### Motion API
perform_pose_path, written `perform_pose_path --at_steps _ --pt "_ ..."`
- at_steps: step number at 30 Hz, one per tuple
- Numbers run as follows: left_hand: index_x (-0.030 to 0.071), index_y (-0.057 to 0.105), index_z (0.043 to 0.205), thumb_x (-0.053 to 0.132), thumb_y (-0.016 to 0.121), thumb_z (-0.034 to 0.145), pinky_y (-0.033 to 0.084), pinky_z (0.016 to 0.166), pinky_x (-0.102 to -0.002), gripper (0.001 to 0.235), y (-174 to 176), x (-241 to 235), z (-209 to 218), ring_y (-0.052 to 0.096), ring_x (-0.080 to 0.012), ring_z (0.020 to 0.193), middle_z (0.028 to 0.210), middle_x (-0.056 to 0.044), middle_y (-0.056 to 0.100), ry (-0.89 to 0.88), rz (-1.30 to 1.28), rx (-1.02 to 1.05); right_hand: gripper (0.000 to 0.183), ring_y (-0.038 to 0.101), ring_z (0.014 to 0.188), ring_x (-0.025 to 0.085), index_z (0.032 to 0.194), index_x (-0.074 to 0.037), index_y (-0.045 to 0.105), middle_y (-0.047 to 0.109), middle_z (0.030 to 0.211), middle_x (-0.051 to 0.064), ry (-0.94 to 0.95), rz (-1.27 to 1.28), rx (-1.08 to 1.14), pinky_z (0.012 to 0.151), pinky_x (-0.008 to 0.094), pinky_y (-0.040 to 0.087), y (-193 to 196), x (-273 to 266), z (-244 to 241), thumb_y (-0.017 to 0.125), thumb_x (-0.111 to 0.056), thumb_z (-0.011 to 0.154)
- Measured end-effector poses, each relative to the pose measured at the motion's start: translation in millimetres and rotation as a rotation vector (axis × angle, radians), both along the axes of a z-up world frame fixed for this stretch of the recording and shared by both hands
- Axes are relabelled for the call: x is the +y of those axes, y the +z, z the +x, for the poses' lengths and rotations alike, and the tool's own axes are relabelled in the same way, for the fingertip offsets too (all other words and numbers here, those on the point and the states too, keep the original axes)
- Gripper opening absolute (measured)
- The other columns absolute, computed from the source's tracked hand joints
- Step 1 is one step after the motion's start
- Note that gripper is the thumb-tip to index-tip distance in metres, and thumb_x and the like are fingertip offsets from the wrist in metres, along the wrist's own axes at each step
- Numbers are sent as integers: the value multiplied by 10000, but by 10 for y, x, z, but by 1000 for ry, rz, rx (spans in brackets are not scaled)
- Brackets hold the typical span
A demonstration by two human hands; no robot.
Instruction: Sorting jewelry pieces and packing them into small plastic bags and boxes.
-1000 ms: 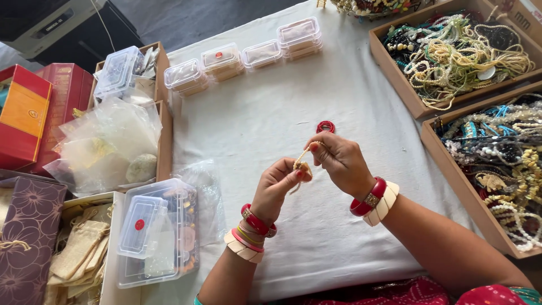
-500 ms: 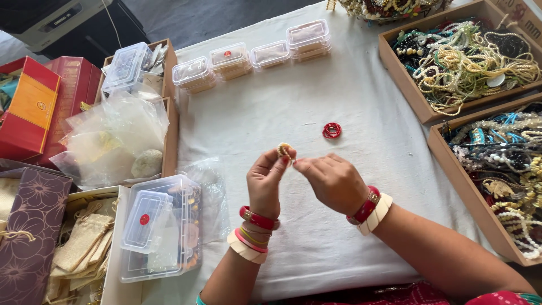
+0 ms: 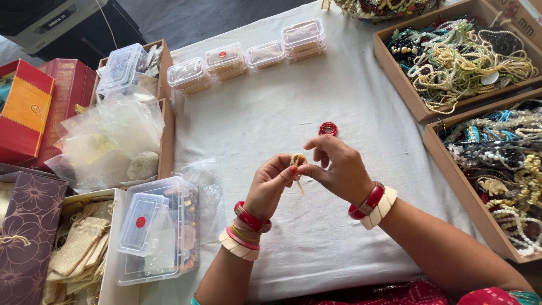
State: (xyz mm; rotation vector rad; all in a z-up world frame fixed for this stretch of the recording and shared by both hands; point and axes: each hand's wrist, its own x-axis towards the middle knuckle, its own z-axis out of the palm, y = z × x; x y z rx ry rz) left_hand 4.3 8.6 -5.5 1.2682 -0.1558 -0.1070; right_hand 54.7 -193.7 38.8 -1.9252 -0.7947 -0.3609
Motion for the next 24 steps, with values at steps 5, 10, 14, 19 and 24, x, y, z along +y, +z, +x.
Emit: perform_pose_path --at_steps 5,10,14,19,24 --pt "-15 672 1230 155 674 1057 484 812 -275 242 -2 12 26 605 -106 933 1081 -51 710 -34 -203 124 329 693 732 76 1088 -49 654 723 849 26 199 224 441 650 219 588 -239 56 29 798 -254 875" --pt "10 655 1141 152 627 1049 552 918 -307 171 101 -66 16 677 -146 999 1055 -76 721 141 -399 84 330 720 873 99 1171 -29 620 748 976 42 388 347 880 763 255 608 -235 171 -48 739 -174 899" --pt "25 648 1164 166 618 1049 550 860 -320 185 94 -91 -1 674 -144 978 1076 -74 714 207 -376 49 358 714 879 100 1200 -47 621 764 986 52 366 274 1020 741 263 572 -240 208 -52 739 -154 879" --pt "37 636 1140 181 611 1027 561 901 -309 184 146 -132 -12 677 -127 1020 1097 -65 695 271 -384 18 235 713 828 102 1094 -30 695 769 929 52 435 267 1080 710 233 568 -430 205 -15 742 -156 901" --pt "37 647 1140 196 600 1083 505 802 -279 175 75 -38 -3 618 -109 893 1078 -64 707 174 -444 -9 163 658 740 100 1049 -36 736 753 875 56 415 255 1113 629 232 509 -447 88 161 722 -143 927"
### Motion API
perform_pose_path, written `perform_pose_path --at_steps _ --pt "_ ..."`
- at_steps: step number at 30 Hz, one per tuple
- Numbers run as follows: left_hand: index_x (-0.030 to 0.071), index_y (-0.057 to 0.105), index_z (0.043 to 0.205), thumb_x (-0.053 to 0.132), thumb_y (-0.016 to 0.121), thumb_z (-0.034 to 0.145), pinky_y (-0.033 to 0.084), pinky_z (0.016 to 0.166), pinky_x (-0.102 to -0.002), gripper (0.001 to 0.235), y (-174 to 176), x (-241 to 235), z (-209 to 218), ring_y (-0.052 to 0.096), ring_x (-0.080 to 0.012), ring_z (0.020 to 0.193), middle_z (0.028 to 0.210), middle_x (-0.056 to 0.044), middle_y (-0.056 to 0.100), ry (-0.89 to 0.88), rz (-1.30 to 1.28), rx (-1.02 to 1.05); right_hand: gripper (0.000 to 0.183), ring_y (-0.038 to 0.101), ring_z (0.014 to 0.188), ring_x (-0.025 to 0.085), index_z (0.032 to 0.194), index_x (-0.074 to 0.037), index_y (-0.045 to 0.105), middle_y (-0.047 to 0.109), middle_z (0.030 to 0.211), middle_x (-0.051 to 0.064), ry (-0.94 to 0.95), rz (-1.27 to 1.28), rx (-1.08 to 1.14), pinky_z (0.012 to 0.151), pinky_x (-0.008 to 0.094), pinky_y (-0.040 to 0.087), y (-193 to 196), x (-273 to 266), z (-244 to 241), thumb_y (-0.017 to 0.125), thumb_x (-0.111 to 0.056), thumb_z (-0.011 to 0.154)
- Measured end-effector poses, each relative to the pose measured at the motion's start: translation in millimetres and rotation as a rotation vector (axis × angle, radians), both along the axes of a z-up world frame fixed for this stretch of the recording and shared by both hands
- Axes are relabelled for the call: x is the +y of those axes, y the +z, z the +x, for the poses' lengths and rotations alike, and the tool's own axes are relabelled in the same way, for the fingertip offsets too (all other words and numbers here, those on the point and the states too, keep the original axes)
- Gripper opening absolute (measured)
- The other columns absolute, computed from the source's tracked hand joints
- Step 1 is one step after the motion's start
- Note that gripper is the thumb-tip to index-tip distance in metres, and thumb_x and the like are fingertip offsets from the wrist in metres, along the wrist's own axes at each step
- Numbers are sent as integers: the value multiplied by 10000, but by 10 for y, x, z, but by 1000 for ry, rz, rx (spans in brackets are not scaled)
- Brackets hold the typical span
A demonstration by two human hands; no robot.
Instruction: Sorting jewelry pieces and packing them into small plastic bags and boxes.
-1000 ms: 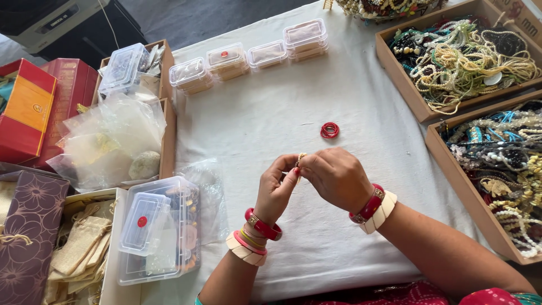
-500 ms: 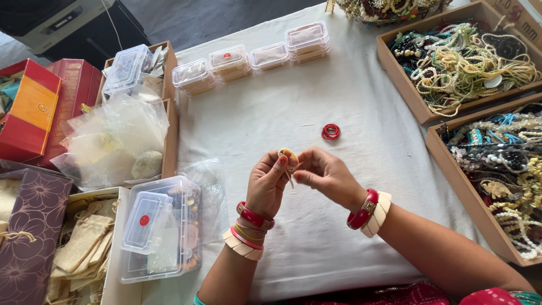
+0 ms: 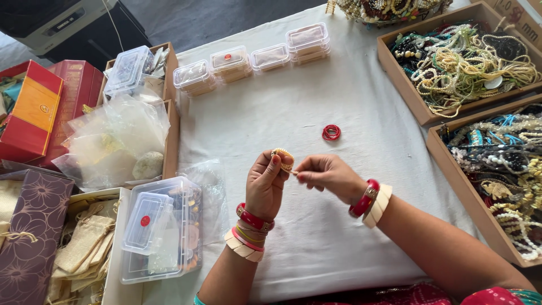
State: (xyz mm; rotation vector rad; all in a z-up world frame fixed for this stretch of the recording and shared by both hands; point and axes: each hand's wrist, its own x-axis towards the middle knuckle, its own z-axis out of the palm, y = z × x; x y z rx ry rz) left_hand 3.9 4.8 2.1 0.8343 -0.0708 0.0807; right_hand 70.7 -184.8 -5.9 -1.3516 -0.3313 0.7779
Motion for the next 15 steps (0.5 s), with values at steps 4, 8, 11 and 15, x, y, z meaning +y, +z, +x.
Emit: perform_pose_path --at_steps 4,8,11,15 --pt "39 658 1092 196 621 1060 460 802 -248 165 13 41 10 613 -90 898 1012 -49 734 -9 246 70 154 634 738 91 1060 -17 758 728 877 50 -95 78 -66 635 235 514 2 -154 156 716 -98 936" --pt "31 684 1072 222 649 1030 459 767 -227 198 -13 -1 0 637 -69 890 975 -26 744 -30 566 92 160 660 772 91 1061 -5 762 747 901 57 -148 49 -203 669 239 551 167 -168 114 702 -48 919" --pt "38 706 1077 227 702 989 520 777 -224 209 -69 -36 14 654 -52 875 954 -5 739 -36 611 55 158 704 827 98 1055 2 745 759 921 62 -163 -7 -311 737 246 600 278 -142 38 683 -7 910" --pt "33 736 1059 252 726 974 505 713 -220 235 -97 -21 28 645 -47 822 899 -8 749 -81 679 109 158 737 887 113 1055 10 730 765 955 65 -142 -7 -433 799 257 629 277 -137 14 662 24 913"
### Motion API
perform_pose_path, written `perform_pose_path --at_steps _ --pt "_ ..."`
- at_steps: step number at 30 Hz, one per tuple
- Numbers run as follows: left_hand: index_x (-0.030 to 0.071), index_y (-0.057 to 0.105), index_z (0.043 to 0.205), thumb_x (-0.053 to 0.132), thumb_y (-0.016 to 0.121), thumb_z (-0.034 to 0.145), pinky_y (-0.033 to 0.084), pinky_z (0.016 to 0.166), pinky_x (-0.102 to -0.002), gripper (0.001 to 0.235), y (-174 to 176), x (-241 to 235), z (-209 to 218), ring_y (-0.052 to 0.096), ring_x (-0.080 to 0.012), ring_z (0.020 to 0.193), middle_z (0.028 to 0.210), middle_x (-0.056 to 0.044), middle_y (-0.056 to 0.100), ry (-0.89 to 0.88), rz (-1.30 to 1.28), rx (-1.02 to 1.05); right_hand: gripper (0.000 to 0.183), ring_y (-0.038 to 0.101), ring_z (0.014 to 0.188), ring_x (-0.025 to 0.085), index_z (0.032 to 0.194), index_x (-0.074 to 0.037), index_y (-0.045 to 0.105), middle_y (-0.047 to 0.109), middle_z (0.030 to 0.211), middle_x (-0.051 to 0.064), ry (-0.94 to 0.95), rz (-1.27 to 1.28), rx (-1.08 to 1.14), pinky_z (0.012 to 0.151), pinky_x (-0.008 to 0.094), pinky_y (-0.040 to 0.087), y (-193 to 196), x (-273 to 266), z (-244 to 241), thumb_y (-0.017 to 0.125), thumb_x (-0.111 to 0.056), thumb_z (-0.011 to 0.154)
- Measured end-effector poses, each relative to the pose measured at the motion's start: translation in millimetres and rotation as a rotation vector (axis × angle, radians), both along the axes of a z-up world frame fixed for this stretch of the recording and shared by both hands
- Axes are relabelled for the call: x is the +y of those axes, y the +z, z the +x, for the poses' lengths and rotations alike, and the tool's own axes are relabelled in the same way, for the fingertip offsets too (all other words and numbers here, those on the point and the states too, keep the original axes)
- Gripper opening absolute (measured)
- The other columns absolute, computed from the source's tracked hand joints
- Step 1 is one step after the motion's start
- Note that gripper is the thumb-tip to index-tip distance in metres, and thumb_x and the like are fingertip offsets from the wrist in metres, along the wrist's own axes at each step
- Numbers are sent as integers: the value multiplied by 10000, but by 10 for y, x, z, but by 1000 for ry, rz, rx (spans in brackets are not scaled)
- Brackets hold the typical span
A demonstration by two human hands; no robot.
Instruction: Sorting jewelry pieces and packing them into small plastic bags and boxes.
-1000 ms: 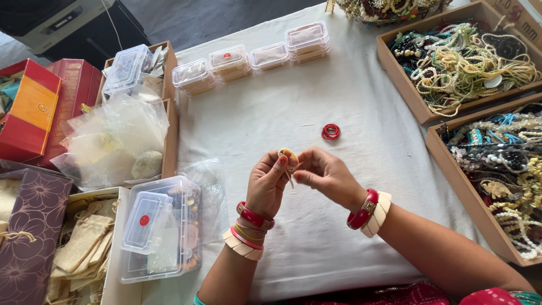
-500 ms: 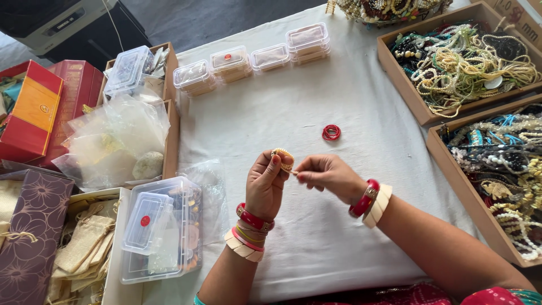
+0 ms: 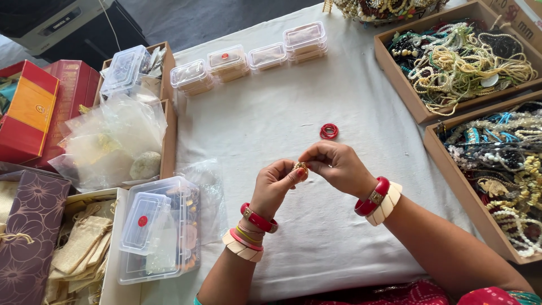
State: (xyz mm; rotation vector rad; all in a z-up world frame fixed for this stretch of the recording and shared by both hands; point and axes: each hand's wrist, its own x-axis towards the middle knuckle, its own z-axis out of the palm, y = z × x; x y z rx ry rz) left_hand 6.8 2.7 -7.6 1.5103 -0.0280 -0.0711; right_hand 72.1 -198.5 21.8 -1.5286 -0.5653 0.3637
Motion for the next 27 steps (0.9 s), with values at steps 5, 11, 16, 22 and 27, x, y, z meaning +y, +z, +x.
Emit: perform_pose_path --at_steps 5,11,16,22,27 --pt "48 746 1052 268 719 965 527 707 -233 239 16 46 22 674 -63 820 896 -17 769 2 -7 44 188 740 901 128 1088 0 755 767 977 67 27 -37 -144 812 262 632 83 -16 2 672 16 921" --pt "43 753 1043 280 708 985 529 722 -250 249 49 164 46 693 -86 845 920 -36 773 -155 -25 106 249 751 828 116 1121 -33 764 748 939 57 136 -156 -164 746 253 640 193 -52 13 743 -50 873" --pt "39 732 995 271 709 959 558 738 -248 236 -60 116 132 709 -98 834 909 -49 768 -206 -131 340 157 668 672 82 997 -32 802 769 783 34 135 -365 41 581 246 562 130 -43 97 761 -135 885" --pt "122 562 920 143 804 855 547 522 -284 251 -443 126 331 675 -135 646 810 -65 698 41 -157 278 145 676 675 90 951 -28 789 752 793 19 100 -472 224 585 260 554 -254 53 206 749 -144 874" --pt "84 714 838 216 819 813 562 611 -346 170 -148 -32 177 685 -195 718 820 -81 686 219 636 -59 159 701 692 80 947 -30 781 768 802 38 17 -573 -22 631 254 572 -357 137 141 776 -159 854"
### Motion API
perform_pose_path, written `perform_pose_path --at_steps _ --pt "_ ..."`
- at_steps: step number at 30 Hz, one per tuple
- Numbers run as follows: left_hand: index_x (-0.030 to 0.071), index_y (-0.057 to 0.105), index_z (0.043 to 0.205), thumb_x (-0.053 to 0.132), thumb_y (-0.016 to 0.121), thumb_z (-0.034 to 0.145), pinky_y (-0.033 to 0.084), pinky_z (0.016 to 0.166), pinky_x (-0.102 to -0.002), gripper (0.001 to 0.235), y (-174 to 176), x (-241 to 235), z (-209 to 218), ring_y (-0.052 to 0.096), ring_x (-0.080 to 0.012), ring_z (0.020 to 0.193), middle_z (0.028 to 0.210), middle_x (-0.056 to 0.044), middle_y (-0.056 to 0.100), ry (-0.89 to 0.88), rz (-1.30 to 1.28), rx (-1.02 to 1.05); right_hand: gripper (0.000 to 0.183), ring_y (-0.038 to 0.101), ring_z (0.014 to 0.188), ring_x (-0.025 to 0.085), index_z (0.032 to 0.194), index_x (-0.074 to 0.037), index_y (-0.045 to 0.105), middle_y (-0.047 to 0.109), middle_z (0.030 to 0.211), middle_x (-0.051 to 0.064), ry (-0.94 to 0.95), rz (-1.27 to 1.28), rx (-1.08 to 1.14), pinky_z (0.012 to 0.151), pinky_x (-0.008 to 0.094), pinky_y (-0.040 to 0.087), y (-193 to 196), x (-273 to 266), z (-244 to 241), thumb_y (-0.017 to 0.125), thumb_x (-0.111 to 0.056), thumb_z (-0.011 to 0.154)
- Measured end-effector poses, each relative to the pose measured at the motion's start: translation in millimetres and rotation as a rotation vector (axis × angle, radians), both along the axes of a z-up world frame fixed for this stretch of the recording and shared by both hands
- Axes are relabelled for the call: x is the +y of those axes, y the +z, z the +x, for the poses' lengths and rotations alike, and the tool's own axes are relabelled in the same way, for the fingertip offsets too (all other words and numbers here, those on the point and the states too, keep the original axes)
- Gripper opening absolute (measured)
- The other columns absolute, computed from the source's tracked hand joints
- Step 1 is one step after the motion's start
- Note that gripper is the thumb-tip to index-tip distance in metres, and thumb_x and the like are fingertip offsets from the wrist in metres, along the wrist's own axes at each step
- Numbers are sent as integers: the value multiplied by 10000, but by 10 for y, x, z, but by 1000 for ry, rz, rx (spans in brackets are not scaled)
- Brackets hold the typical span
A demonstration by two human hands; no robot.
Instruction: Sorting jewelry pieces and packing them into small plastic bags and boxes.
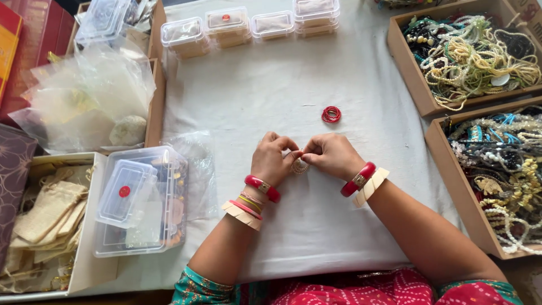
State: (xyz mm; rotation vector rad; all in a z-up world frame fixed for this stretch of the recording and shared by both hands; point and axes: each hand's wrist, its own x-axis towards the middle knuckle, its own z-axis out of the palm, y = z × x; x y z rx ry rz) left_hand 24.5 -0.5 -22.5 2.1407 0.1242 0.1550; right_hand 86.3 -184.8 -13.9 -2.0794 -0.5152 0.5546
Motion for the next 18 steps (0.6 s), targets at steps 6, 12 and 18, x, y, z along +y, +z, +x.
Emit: perform_pose_path --at_steps 6,12,18 --pt "170 805 912 264 759 875 558 732 -368 111 -119 114 11 682 -221 794 873 -67 679 21 191 -20 204 663 655 88 1067 -52 732 739 776 42 -24 -32 17 599 271 553 124 -49 -16 754 -149 890" --pt "169 801 979 234 725 892 562 765 -355 132 82 116 -76 701 -214 820 905 -63 686 -52 167 50 362 634 679 81 1254 -107 678 692 818 27 116 16 104 601 273 560 305 -127 9 681 -35 899" --pt "135 771 1008 257 809 812 560 800 -367 235 149 52 -110 702 -232 876 953 -72 679 -102 217 102 612 658 768 157 1331 -180 658 655 904 40 348 -23 -222 698 305 573 246 -163 13 784 5 761"
